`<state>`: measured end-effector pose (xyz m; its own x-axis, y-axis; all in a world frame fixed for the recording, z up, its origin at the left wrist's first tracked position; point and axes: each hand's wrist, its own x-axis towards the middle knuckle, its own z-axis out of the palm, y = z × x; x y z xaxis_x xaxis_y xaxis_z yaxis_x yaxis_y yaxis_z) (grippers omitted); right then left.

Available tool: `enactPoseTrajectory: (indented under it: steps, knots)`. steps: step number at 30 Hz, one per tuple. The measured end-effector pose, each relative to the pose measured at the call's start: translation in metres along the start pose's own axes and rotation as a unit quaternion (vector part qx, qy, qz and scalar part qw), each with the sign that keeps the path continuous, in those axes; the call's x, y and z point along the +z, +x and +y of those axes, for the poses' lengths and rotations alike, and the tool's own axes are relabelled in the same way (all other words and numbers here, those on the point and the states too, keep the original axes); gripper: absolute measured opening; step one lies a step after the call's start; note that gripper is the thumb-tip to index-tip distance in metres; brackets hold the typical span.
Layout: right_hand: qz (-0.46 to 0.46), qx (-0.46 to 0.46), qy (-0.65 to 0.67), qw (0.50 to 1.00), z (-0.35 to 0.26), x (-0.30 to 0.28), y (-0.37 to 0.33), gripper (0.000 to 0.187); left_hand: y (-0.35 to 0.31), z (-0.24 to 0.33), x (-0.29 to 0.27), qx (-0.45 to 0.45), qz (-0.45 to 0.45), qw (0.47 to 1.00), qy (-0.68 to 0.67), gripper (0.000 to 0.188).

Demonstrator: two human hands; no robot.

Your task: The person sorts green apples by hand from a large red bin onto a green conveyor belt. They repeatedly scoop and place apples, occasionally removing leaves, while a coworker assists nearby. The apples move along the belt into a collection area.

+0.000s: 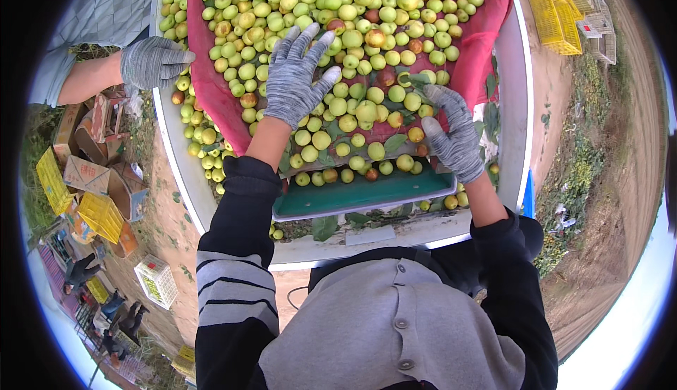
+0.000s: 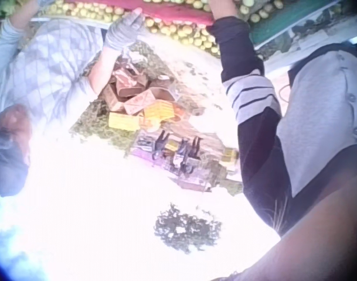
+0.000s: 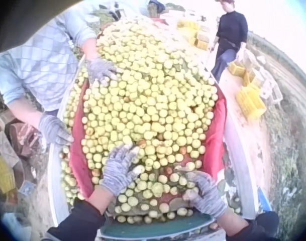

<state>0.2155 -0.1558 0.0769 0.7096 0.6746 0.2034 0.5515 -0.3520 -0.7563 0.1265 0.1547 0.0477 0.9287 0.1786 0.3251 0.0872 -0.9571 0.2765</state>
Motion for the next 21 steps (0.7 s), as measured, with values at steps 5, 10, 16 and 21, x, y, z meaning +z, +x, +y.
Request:
enactPoseTrajectory:
  steps: [5, 10, 16, 21]
  knots:
    - [0.274, 0.096, 0.155, 0.944, 0.043, -0.11, -0.003, 0.052, 0.065, 0.035, 0.042, 0.012, -0.148, 0.985, 0.085, 0.062]
    - [0.492, 0.275, 0.097, 0.82, 0.064, -0.221, -0.026, 0.084, 0.014, 0.077, 0.054, 0.1, -0.162, 0.98, 0.053, 0.058]
    - [0.155, 0.117, 0.064, 0.979, 0.079, -0.08, 0.017, 0.057, -0.062, 0.089, 0.032, 0.128, -0.173, 0.973, -0.084, 0.044]
    - [-0.029, 0.016, -0.184, 0.982, 0.039, 0.014, 0.142, 0.072, -0.065, 0.0, -0.02, -0.041, -0.051, 0.998, 0.017, 0.052]
